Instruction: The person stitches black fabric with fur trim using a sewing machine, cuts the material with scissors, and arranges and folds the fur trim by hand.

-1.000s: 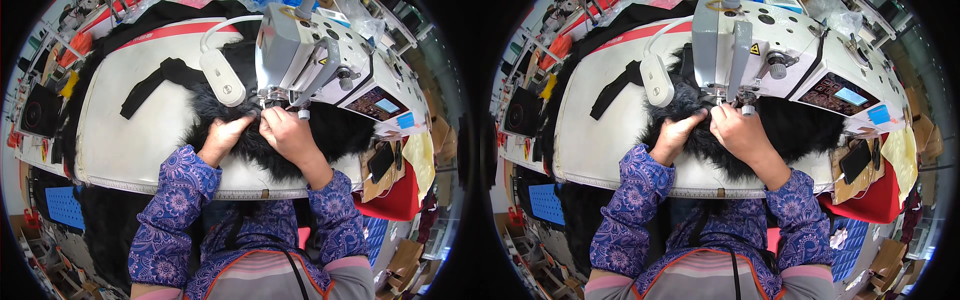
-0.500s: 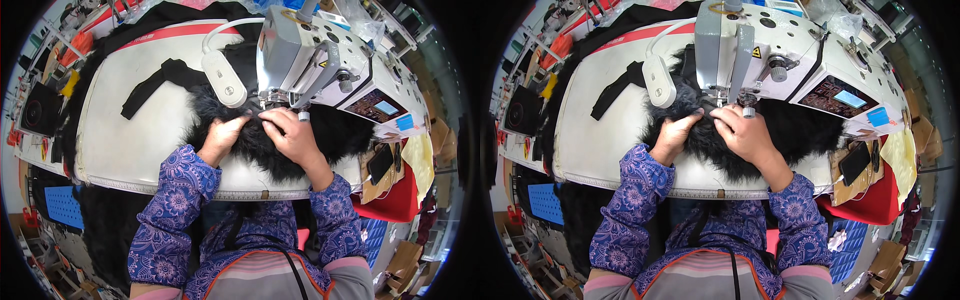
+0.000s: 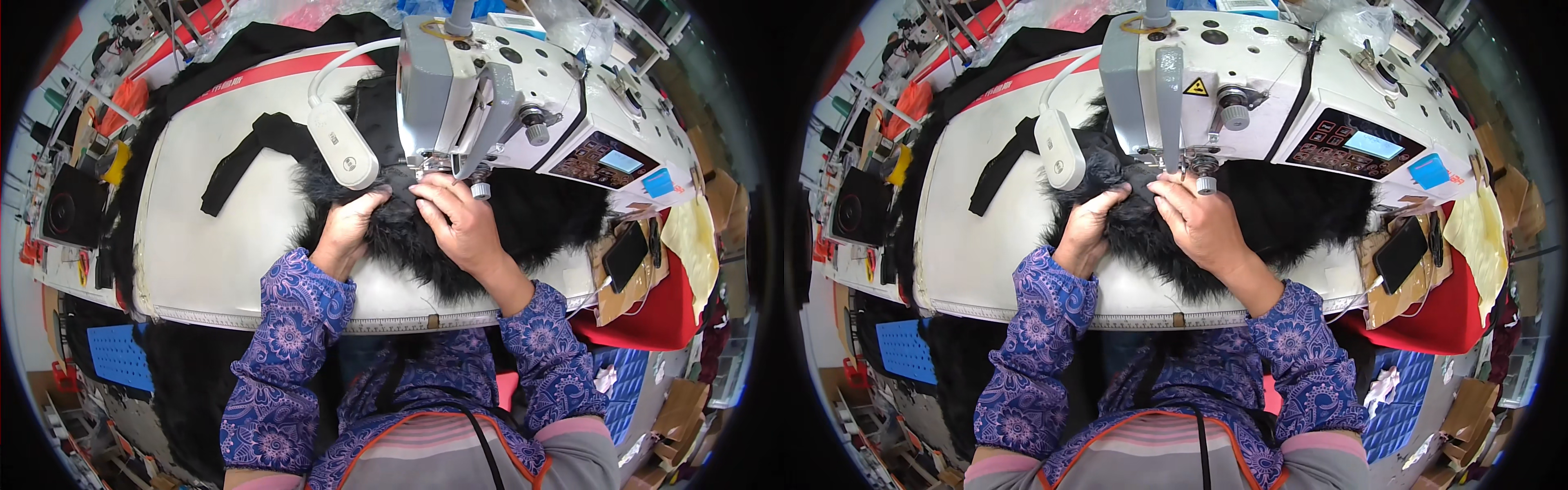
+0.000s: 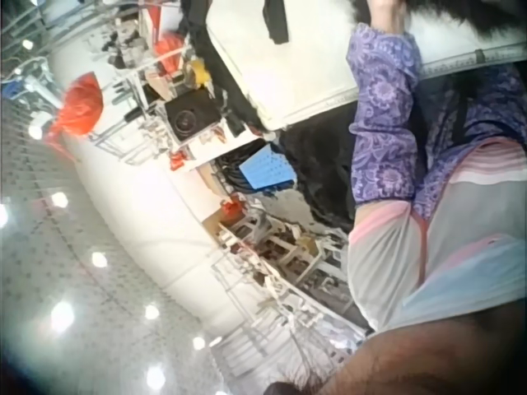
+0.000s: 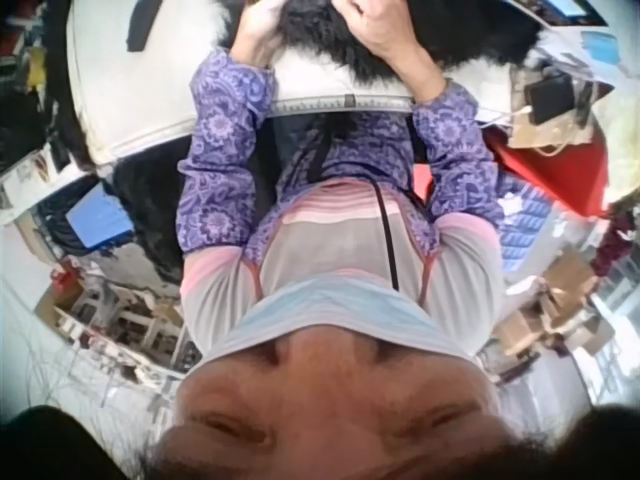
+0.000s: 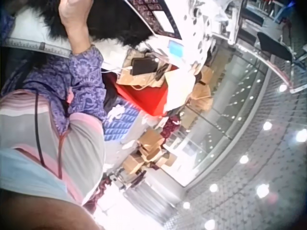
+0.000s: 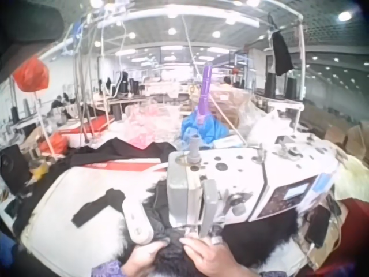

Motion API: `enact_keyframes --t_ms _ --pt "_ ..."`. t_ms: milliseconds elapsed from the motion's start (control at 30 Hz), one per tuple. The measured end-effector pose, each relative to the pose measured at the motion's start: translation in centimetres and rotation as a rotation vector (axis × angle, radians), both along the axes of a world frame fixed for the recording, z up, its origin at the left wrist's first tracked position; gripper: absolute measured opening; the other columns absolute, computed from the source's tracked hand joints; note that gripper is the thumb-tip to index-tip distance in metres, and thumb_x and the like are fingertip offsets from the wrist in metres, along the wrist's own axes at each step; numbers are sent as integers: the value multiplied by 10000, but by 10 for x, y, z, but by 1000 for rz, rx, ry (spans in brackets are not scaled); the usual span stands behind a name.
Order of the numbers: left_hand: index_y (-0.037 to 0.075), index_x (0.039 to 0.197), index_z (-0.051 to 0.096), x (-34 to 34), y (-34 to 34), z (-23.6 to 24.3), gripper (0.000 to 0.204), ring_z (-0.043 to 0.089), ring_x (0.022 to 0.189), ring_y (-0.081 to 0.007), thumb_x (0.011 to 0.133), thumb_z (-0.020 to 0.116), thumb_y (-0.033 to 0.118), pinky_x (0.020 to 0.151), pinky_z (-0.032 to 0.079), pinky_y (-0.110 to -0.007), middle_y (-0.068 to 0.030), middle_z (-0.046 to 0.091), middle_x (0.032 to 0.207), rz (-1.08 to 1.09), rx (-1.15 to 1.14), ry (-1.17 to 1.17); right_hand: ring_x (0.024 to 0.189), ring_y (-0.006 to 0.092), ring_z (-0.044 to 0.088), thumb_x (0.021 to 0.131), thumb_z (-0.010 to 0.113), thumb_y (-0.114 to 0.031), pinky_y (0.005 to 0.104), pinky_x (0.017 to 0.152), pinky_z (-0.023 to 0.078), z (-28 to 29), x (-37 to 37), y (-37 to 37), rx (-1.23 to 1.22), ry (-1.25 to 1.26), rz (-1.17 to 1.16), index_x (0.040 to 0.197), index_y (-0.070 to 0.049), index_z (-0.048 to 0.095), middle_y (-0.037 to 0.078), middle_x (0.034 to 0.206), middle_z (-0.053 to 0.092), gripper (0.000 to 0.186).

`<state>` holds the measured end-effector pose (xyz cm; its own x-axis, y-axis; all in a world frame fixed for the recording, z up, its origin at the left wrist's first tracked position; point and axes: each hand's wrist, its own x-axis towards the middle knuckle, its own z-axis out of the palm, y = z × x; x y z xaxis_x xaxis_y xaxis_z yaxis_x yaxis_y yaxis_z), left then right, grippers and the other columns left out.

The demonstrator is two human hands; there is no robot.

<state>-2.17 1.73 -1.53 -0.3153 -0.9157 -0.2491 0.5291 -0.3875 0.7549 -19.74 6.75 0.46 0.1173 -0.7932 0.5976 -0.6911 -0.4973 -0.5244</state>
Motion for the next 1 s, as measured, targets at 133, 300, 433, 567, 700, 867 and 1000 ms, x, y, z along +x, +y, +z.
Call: enact_keyframes --t_ms 133,300,433,567,700,867,1000 --pt "-13 1064 643 3 -3 -2 224 653 888 -180 841 652 6 791 539 -306 -95 672 1009 -80 46 86 820 263 675 865 641 -79 330 672 547 0 4 1 77 1 -98 1098 -61 652 118 1001 674 234" --pt "-5 1090 634 8 -3 1 238 650 896 -172 855 650 29 803 537 -302 -89 671 1015 -131 75 38 829 281 665 865 641 -116 344 685 542 2 9 1 121 127 -141 1012 -52 642 117 938 670 160" --pt "-28 1124 606 20 28 21 263 645 912 -158 887 636 79 815 526 -290 -88 666 1021 -37 71 -62 853 292 657 848 673 -174 355 727 539 -1 0 6 96 113 -73 996 -47 638 122 949 661 198" --pt "-25 1006 663 89 81 51 218 653 840 -130 837 695 110 720 520 -256 -60 686 925 -624 -249 -627 1167 337 547 774 729 -425 430 977 441 14 -5 36 121 270 152 1097 -3 615 167 1214 600 543" --pt "27 1153 608 57 83 81 558 534 1207 -326 613 746 39 1006 438 -440 -130 599 1232 -152 -1440 -1247 1193 328 531 751 736 -326 430 1024 402 8 8 53 142 409 117 1123 15 583 170 1253 573 527" --pt "44 1255 549 36 -3 46 696 436 1291 -339 577 706 57 1068 352 -477 -119 512 1356 -490 -1555 -1393 1111 324 567 728 735 -255 416 969 438 2 -2 45 103 417 116 975 -12 573 140 1078 603 382" --pt "60 1173 604 32 -16 42 607 531 1138 -293 578 723 72 912 461 -407 -86 569 1277 -544 -1572 -1390 1134 326 550 742 737 -285 413 954 441 27 -3 33 498 340 115 977 -3 579 140 1074 594 400"
